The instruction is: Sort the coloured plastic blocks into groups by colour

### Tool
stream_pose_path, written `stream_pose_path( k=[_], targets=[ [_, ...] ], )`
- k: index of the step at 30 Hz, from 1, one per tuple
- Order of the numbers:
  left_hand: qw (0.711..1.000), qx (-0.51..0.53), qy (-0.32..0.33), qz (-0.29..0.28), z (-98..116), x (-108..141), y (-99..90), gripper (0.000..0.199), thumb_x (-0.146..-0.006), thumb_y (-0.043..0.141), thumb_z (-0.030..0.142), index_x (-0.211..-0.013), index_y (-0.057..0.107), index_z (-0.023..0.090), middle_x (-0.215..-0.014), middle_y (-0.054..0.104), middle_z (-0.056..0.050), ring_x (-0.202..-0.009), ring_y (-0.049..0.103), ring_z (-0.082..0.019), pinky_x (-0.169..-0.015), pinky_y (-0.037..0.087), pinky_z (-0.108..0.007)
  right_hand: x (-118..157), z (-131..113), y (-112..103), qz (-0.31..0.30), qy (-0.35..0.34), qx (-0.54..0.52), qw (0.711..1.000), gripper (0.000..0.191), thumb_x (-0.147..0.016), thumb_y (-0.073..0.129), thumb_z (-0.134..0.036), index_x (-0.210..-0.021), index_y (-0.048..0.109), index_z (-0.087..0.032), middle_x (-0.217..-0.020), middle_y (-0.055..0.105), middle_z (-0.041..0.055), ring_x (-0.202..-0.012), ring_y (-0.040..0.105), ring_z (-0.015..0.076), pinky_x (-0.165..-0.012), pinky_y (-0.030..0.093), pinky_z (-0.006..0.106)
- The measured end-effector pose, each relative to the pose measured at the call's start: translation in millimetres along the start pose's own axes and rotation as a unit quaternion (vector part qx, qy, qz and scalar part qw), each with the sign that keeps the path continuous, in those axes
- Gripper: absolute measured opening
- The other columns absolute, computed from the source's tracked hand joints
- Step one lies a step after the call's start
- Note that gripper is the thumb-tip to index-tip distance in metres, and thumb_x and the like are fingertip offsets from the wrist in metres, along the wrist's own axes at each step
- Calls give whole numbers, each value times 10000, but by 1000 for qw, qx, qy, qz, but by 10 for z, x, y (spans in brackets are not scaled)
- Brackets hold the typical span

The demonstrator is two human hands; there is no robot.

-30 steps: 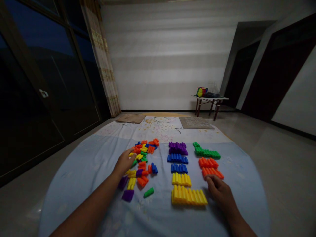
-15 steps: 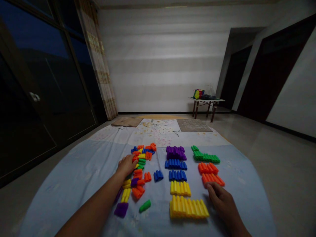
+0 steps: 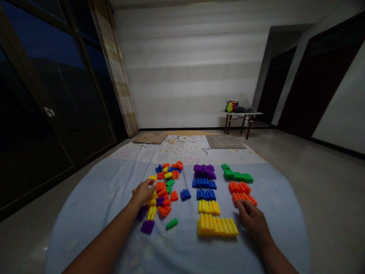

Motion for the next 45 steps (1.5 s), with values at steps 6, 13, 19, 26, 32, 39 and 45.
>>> stream_pose_path(
  k=[6, 13, 19, 26, 32, 39, 45],
  targets=[
    [997, -69, 9, -15, 291, 5, 110, 379, -750, 480, 409, -1032, 638, 212, -1033, 678, -102, -1051, 559, -292, -876, 351, -413, 6, -27, 9, 7, -25, -1, 1000, 420, -826, 399, -533, -782, 631, -186, -681, 651, 24, -628, 588, 169, -588, 438, 246],
    [996, -91, 6, -4, 515, 29, -26, 452, -751, 463, 409, -1139, 560, 199, -1097, 649, -111, -1065, 548, -278, -856, 349, -388, -16, -49, 14, 19, -28, -2, 999, 407, -833, 397, -505, -755, 620, -173, -597, 592, 4, -559, 534, 150, -540, 395, 236],
    [991, -37, 131, 3, 941, 497, 45, 492, -792, 405, 449, -1210, 509, 212, -999, 664, -62, -972, 582, -219, -869, 352, -366, -16, -60, -36, 56, -22, -39, 997, 383, -818, 428, -487, -719, 621, -171, -570, 570, -8, -534, 513, 135, -524, 384, 226],
    [966, -78, 228, -89, 1145, 970, 412, 456, -807, 394, 403, -1184, 570, 215, -991, 670, -91, -964, 585, -253, -872, 337, -425, -14, -13, -222, 151, 27, -104, 983, 389, -804, 437, -514, -754, 601, -165, -510, 509, -31, -504, 503, 138, -515, 397, 233],
    [976, -54, 205, -44, 1014, 932, 357, 461, -847, 347, 464, -1126, 602, 201, -984, 680, -101, -961, 592, -241, -880, 326, -426, 8, -44, -190, 135, 18, -92, 987, 364, -808, 443, -494, -741, 591, -168, -525, 509, -31, -512, 506, 137, -520, 397, 233],
    [976, -45, 172, 123, 562, 871, 164, 341, -864, 356, 377, -974, 632, 209, -995, 672, -55, -963, 579, -208, -861, 362, -381, -17, -258, -124, 83, -50, -24, 995, 331, -836, 437, -428, -846, 628, -157, -591, 559, -11, -542, 528, 136, -548, 413, 239],
    [962, -20, 216, 168, 403, 872, 223, 308, -859, 380, 346, -925, 634, 185, -938, 676, -56, -902, 590, -200, -839, 397, -360, -9, -1236, 242, -94, -239, 66, 964, 193, -829, 509, -278, -935, 635, -178, -784, 624, 28, -711, 567, 136, -662, 439, 240]
  ],
)
Point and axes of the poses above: each hand's wrist, its own x-axis away from the middle knuckle, its own y-axis out of the palm, z = x × y, the point moved 5 cm from there along -x, towards the middle knuckle
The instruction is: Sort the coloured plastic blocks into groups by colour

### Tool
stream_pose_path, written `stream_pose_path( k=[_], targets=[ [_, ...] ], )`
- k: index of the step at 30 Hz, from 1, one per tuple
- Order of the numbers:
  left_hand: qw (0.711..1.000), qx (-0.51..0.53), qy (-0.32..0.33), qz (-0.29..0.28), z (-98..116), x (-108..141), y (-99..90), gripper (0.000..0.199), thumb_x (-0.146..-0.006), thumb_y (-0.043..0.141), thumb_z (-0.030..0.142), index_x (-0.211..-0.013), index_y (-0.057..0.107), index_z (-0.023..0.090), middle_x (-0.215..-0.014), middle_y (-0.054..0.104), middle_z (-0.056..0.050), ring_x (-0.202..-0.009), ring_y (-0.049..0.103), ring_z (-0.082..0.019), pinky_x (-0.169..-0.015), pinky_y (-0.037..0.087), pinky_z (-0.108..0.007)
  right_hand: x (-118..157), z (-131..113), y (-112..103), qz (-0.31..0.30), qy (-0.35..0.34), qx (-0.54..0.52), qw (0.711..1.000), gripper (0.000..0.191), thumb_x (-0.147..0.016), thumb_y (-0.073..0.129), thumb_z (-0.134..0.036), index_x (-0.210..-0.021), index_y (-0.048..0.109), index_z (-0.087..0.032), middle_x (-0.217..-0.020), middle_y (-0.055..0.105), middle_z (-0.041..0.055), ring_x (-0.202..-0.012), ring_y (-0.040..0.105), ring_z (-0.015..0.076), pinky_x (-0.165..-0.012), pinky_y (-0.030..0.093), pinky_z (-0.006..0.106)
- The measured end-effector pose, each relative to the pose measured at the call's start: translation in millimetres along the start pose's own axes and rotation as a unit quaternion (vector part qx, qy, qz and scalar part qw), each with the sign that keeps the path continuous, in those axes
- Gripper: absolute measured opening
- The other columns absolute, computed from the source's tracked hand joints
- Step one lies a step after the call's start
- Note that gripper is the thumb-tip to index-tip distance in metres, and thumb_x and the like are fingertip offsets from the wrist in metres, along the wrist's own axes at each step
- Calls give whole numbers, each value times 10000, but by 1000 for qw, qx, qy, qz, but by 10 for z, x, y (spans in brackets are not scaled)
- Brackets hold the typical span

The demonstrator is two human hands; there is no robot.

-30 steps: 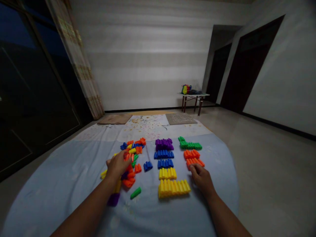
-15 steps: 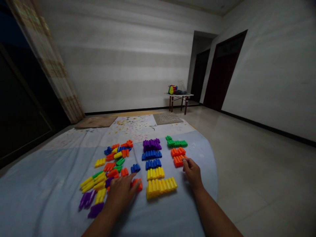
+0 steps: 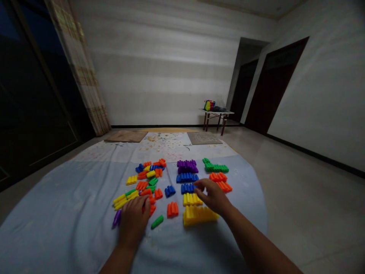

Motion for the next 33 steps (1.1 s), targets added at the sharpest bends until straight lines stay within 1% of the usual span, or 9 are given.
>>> stream_pose_path(
  k=[4, 7, 10, 13, 16, 19, 22, 26, 33],
  targets=[
    [999, 18, 34, 22, -29, 47, 13, 313, -862, 381, 348, -898, 639, 175, -909, 679, -63, -885, 595, -198, -828, 420, -344, -214, -470, 487, -182, -88, 71, 977, 329, -737, 651, -325, -1046, 627, -213, -972, 643, 58, -902, 574, 188, -778, 445, 282],
    [997, 23, 55, 39, -63, 85, -6, 332, -864, 374, 362, -902, 640, 168, -904, 684, -71, -885, 602, -202, -839, 426, -348, -284, -568, 867, -281, -126, 151, 939, 472, -677, 696, -398, -1104, 609, -218, -1026, 644, 76, -934, 576, 231, -785, 458, 322],
    [998, 14, 62, 31, -98, 97, -21, 356, -866, 357, 363, -921, 642, 156, -908, 689, -85, -898, 608, -211, -853, 428, -356, -321, -529, 1120, -331, -120, 227, 908, 470, -657, 703, -401, -1085, 620, -225, -1006, 653, 84, -910, 588, 263, -731, 479, 351],
    [998, -5, 65, 21, -136, 99, -15, 370, -864, 345, 355, -923, 652, 157, -922, 694, -94, -903, 616, -221, -836, 442, -359, -328, -517, 1176, -332, -116, 243, 904, 411, -683, 686, -365, -1071, 625, -241, -988, 654, 73, -903, 594, 263, -722, 481, 361],
    [995, -23, 100, 18, -154, 113, 15, 397, -860, 314, 343, -907, 664, 161, -922, 698, -101, -888, 624, -234, -813, 456, -369, -332, -517, 1005, -294, -112, 201, 928, 458, -678, 695, -362, -1112, 603, -247, -991, 645, 67, -922, 585, 246, -758, 468, 350],
    [993, -15, 110, 29, -169, 127, 22, 395, -857, 326, 355, -894, 664, 154, -900, 701, -96, -862, 631, -224, -804, 464, -356, -378, -380, 603, -199, -79, 122, 969, 487, -689, 699, -339, -1148, 582, -229, -1022, 623, 67, -945, 565, 215, -795, 452, 311],
    [995, 0, 89, 41, -167, 126, 7, 375, -859, 347, 368, -885, 657, 158, -889, 703, -89, -852, 635, -212, -798, 468, -344, -415, 9, 100, -92, -6, 58, 994, 439, -725, 674, -273, -1148, 578, -206, -1066, 601, 61, -876, 571, 162, -778, 451, 264],
    [995, 14, 86, 48, -144, 125, 17, 371, -853, 346, 380, -890, 650, 171, -871, 703, -89, -849, 635, -221, -790, 471, -358, -363, 695, -486, -2, 73, 78, 994, 390, -724, 631, -183, -1113, 597, -183, -1003, 612, 64, -817, 567, 163, -775, 444, 291],
    [997, 34, 50, 39, -237, 127, 95, 375, -837, 371, 412, -899, 656, 175, -911, 703, -78, -888, 631, -223, -818, 481, -367, -154, 1531, -936, 27, 129, 115, 985, 322, -637, 616, -112, -945, 673, -187, -875, 640, 67, -693, 579, 168, -676, 456, 305]
  ],
)
Point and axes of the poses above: each hand's wrist, its own x-axis away from the middle knuckle, its own y-axis out of the palm, z = x × y, the point moved 5 cm from there along -x, towards the middle knuckle
